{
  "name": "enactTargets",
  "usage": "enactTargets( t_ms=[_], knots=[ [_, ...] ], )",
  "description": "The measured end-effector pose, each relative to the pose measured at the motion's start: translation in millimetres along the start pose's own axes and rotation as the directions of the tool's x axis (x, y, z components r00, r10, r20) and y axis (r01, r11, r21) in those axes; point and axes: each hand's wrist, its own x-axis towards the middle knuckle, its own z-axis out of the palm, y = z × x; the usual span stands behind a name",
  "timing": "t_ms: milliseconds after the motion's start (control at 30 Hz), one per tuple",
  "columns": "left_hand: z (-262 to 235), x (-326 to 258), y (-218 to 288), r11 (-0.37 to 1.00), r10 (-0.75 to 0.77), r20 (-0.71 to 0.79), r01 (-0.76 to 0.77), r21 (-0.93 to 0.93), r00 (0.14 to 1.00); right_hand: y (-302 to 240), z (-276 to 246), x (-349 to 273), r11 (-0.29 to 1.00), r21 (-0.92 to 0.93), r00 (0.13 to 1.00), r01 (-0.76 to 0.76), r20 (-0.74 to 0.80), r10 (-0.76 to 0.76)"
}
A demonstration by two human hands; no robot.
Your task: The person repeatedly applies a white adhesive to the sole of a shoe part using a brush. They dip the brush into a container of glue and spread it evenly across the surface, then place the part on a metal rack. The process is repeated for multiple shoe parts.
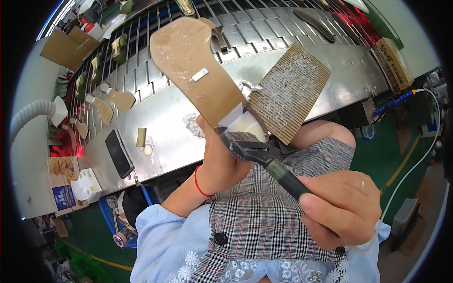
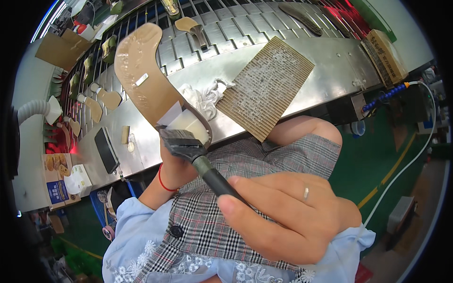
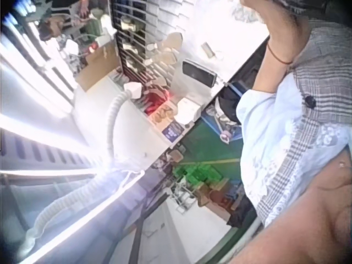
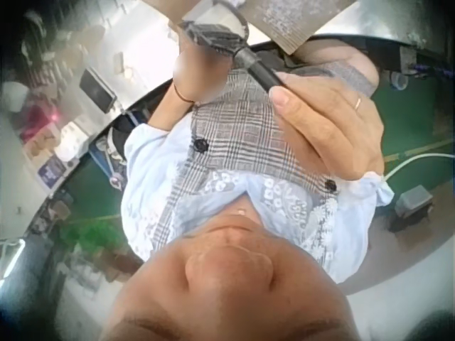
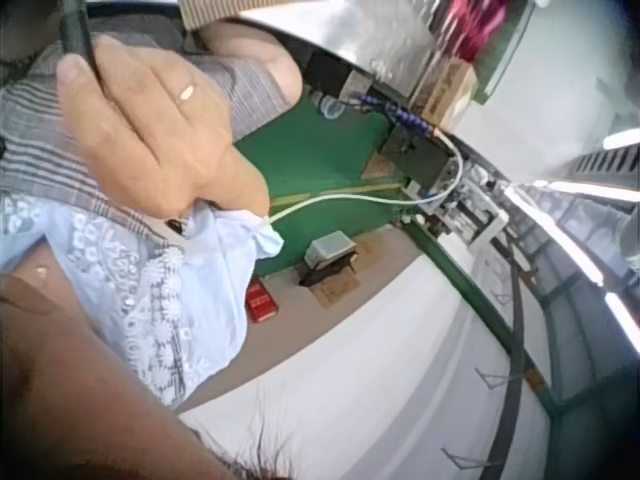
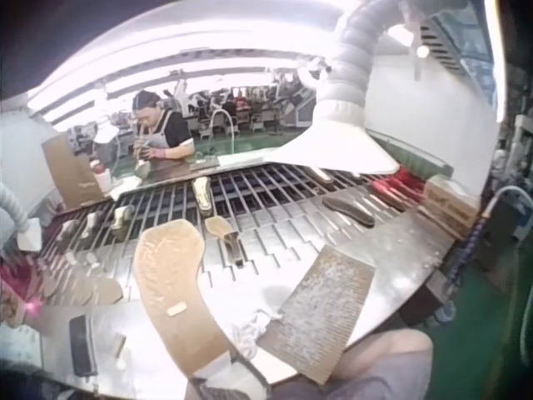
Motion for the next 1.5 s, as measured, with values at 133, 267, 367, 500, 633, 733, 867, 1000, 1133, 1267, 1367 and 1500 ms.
enactTargets(
  t_ms=[133, 267, 367, 500, 633, 733, 867, 1000, 1133, 1267, 1367, 1500],
  knots=[
    [-5, 2, 14, 0.927, -0.324, -0.035, 0.310, -0.213, 0.945, 0, -1, 1, 0.981, 0.192, 1.000, 0.002, 0.011, -0.004],
    [-10, 11, 20, 0.910, -0.318, -0.077, 0.281, -0.305, 0.945, -1, -3, 3, 0.966, 0.247, 0.995, -0.078, 0.073, 0.062],
    [-17, 18, 20, 0.959, -0.178, -0.085, 0.153, -0.238, 0.980, 3, -4, 7, 0.968, 0.230, 0.995, -0.098, -0.002, 0.101],
    [-29, 21, 28, 0.966, -0.208, 0.033, 0.211, -0.147, 0.978, 1, -13, 9, 0.953, 0.263, 0.987, -0.151, 0.096, 0.130],
    [-38, 20, 26, 0.977, -0.133, 0.143, 0.154, -0.150, 0.981, 9, -15, 10, 0.977, 0.199, 0.995, -0.072, 0.083, 0.056],
    [-41, 5, 18, 0.820, -0.301, 0.241, 0.379, -0.428, 0.923, 5, -20, 11, 0.975, 0.200, 0.992, -0.095, 0.104, 0.076],
    [-53, -2, 2, 0.940, -0.191, 0.356, 0.275, -0.203, 0.915, 1, -17, 12, 0.994, 0.054, 0.994, -0.099, 0.040, 0.097],
    [-50, -10, -4, 0.852, -0.308, 0.342, 0.417, -0.317, 0.888, 0, -17, 8, 0.994, 0.084, 0.998, -0.064, 0.029, 0.061],
    [-52, -15, 5, 0.481, -0.479, 0.346, 0.571, -0.665, 0.807, 2, -17, 6, 0.993, 0.103, 0.998, -0.055, 0.004, 0.055],
    [-52, -17, 6, 0.505, -0.503, 0.277, 0.539, -0.674, 0.818, 8, -16, 2, 0.994, 0.080, 0.995, -0.068, -0.064, 0.073],
    [-60, -25, -2, 0.385, -0.508, 0.340, 0.562, -0.732, 0.791, 5, -13, -4, 0.977, 0.204, 0.992, -0.059, -0.098, 0.081],
    [-74, -30, -14, 0.745, -0.179, 0.281, 0.316, -0.587, 0.943, 13, -20, -4, 0.969, 0.224, 0.993, -0.106, -0.030, 0.115]
  ],
)
